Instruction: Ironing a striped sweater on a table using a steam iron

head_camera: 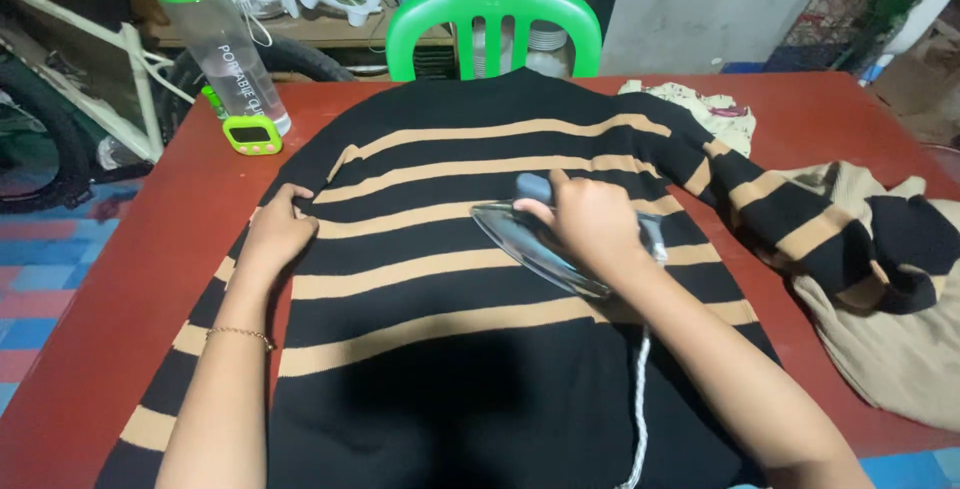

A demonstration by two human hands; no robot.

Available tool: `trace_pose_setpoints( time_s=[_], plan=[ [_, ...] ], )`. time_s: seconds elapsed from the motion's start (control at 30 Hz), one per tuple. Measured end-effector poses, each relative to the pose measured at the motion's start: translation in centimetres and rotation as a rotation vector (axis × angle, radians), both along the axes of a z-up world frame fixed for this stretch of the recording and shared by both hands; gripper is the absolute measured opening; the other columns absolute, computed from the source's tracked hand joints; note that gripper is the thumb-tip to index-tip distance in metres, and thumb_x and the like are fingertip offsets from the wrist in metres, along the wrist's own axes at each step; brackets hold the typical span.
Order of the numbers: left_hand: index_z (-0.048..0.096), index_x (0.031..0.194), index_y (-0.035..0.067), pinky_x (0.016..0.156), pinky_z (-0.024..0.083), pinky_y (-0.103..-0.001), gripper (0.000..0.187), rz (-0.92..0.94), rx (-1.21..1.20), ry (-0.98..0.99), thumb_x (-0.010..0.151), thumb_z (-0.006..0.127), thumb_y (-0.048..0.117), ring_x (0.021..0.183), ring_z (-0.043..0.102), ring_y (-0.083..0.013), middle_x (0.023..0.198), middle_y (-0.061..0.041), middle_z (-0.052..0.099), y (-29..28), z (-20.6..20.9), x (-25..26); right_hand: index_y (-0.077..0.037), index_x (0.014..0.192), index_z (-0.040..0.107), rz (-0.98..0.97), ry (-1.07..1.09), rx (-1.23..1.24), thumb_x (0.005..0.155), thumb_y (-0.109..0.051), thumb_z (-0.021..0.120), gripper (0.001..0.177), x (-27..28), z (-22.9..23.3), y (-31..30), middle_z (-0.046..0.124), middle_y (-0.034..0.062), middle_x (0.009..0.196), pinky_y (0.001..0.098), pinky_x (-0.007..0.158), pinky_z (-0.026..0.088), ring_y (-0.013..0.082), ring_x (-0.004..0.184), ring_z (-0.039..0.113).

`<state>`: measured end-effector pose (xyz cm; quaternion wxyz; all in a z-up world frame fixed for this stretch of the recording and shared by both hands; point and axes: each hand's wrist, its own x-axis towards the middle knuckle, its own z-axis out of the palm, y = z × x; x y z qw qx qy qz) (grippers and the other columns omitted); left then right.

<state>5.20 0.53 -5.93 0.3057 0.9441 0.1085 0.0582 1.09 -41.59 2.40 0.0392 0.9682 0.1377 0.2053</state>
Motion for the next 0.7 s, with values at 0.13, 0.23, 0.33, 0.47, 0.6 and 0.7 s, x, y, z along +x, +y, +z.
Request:
trace_pose_setpoints(
  time_s=[0.13,0.23,0.33,0.47,0.6,0.7],
  plan=[
    [0.064,0.126,0.008,0.097,0.05,-0.059,0.039,0.039,0.011,-0.033,0.087,0.06,0.013,0.112,0.065,-0.0497,0.105,-0.029,0.071,-2.8,1.3,-1.7,-0.015,0.102,0.07,0.209,0.194,0.001,0.082,-0.073,0.063,0.062,-1.0,2.3,-1.7,0.077,0.013,0.074,0.047,0.071,0.059,0.0358,0.078,0.077],
    [0.063,0.124,0.006,0.099,0.05,-0.058,0.034,0.038,0.103,-0.078,0.091,0.056,0.016,0.112,0.066,-0.0498,0.109,-0.031,0.07,-4.4,2.5,-2.0,-0.017,0.103,0.073,0.266,0.233,0.029,0.077,-0.075,0.067,0.063,-0.8,2.1,-2.0,0.079,0.0122,0.078,0.0455,0.073,0.059,0.0349,0.081,0.077],
    [0.059,0.125,0.003,0.098,0.05,-0.059,0.037,0.006,0.144,-0.109,0.093,0.06,0.02,0.112,0.066,-0.0512,0.111,-0.033,0.069,-5.3,2.9,-2.2,-0.017,0.107,0.072,0.161,0.138,0.04,0.082,-0.074,0.064,0.062,0.5,0.8,-2.2,0.078,0.0111,0.078,0.0438,0.07,0.059,0.0327,0.079,0.077],
    [0.058,0.124,-0.001,0.096,0.05,-0.059,0.036,-0.011,0.139,-0.274,0.093,0.072,0.008,0.108,0.065,-0.0531,0.111,-0.035,0.068,-3.3,0.8,-0.5,-0.016,0.112,0.072,0.12,0.146,0.031,0.087,-0.072,0.062,0.063,0.7,1.0,-2.5,0.077,0.011,0.076,0.0412,0.07,0.059,0.0319,0.077,0.077],
    [0.059,0.122,0.002,0.094,0.053,-0.055,0.029,0.031,0.18,-0.292,0.096,0.071,0.01,0.107,0.068,-0.0464,0.109,-0.028,0.07,-1.5,0.1,0.5,-0.015,0.111,0.078,0.269,0.429,0.153,0.073,-0.074,0.072,0.07,-0.3,3.7,-3.4,0.08,0.019,0.083,0.0501,0.078,0.058,0.0412,0.084,0.076],
    [0.061,0.121,0.001,0.094,0.052,-0.057,0.028,0.031,0.176,-0.301,0.096,0.072,0.009,0.107,0.067,-0.0489,0.108,-0.03,0.069,-1.0,-0.5,0.2,-0.023,0.102,0.08,0.257,0.495,0.071,0.067,-0.071,0.075,0.059,-0.2,3.1,-3.4,0.081,0.0132,0.082,0.052,0.081,0.059,0.0403,0.088,0.076]
  ],
)
